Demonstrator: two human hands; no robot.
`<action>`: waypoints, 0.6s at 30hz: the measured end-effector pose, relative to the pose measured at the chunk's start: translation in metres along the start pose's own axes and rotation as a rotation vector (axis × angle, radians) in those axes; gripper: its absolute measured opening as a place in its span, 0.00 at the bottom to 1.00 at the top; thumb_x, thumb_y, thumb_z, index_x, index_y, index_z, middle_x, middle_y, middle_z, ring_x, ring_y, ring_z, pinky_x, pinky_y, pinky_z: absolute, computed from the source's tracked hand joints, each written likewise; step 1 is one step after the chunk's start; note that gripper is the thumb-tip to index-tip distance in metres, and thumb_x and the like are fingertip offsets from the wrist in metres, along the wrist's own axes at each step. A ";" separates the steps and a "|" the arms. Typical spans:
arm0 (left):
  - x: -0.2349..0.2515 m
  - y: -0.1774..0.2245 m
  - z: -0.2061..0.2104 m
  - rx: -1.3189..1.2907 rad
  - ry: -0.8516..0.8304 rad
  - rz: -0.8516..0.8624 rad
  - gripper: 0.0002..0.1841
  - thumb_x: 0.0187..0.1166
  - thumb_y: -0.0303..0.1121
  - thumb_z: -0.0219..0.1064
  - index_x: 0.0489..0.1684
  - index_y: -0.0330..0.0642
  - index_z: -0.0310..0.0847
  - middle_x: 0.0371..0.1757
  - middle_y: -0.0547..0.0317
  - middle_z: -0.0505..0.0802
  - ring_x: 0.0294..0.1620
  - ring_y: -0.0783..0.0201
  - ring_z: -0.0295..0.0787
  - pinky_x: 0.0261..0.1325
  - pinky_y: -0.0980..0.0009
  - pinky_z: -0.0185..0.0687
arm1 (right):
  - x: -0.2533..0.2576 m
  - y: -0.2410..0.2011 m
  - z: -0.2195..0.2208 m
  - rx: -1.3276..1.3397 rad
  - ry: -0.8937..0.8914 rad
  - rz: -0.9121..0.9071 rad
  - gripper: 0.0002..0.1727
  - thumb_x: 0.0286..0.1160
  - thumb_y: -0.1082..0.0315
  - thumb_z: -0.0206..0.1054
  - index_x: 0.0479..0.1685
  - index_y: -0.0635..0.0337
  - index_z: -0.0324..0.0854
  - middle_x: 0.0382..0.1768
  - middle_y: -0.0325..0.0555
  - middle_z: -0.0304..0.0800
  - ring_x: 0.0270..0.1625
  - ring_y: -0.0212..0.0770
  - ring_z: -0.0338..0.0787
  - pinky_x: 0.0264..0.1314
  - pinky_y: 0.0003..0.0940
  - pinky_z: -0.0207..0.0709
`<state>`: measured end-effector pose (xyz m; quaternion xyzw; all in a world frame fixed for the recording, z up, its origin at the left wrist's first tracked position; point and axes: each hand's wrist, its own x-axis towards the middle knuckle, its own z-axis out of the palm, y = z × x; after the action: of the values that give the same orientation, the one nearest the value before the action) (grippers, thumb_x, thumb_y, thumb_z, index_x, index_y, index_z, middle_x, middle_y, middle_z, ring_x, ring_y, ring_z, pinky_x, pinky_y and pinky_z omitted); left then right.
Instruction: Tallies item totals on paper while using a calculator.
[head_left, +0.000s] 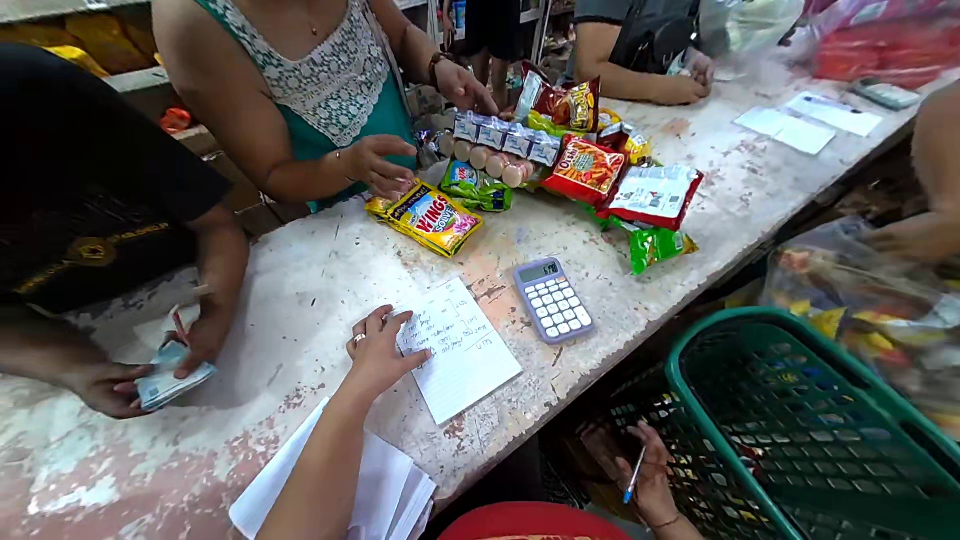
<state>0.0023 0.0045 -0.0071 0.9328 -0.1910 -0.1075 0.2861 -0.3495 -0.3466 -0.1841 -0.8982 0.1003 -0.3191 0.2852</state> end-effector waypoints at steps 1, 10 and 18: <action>0.000 0.000 0.000 0.008 -0.011 -0.003 0.42 0.60 0.56 0.83 0.80 0.52 0.77 0.90 0.38 0.63 0.89 0.29 0.49 0.77 0.23 0.46 | 0.010 0.000 -0.007 -0.059 0.005 0.056 0.45 0.88 0.38 0.51 0.88 0.70 0.54 0.76 0.74 0.72 0.75 0.51 0.82 0.78 0.42 0.74; 0.001 -0.001 -0.001 0.039 -0.041 -0.029 0.43 0.60 0.57 0.83 0.81 0.55 0.76 0.91 0.42 0.61 0.89 0.32 0.49 0.77 0.26 0.47 | 0.078 -0.071 -0.019 -0.248 -0.106 0.083 0.54 0.89 0.34 0.30 0.83 0.87 0.54 0.48 0.61 0.95 0.28 0.53 0.94 0.25 0.53 0.86; 0.001 0.002 -0.001 0.044 -0.038 -0.037 0.44 0.59 0.57 0.84 0.82 0.58 0.75 0.92 0.44 0.61 0.89 0.34 0.50 0.78 0.29 0.49 | -0.017 -0.019 0.016 -0.163 -0.429 -0.034 0.24 0.79 0.69 0.53 0.66 0.74 0.82 0.69 0.63 0.87 0.52 0.65 0.96 0.50 0.59 0.88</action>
<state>0.0027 0.0029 -0.0046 0.9400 -0.1814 -0.1261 0.2599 -0.3522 -0.3178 -0.1919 -0.9671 0.0476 -0.1165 0.2212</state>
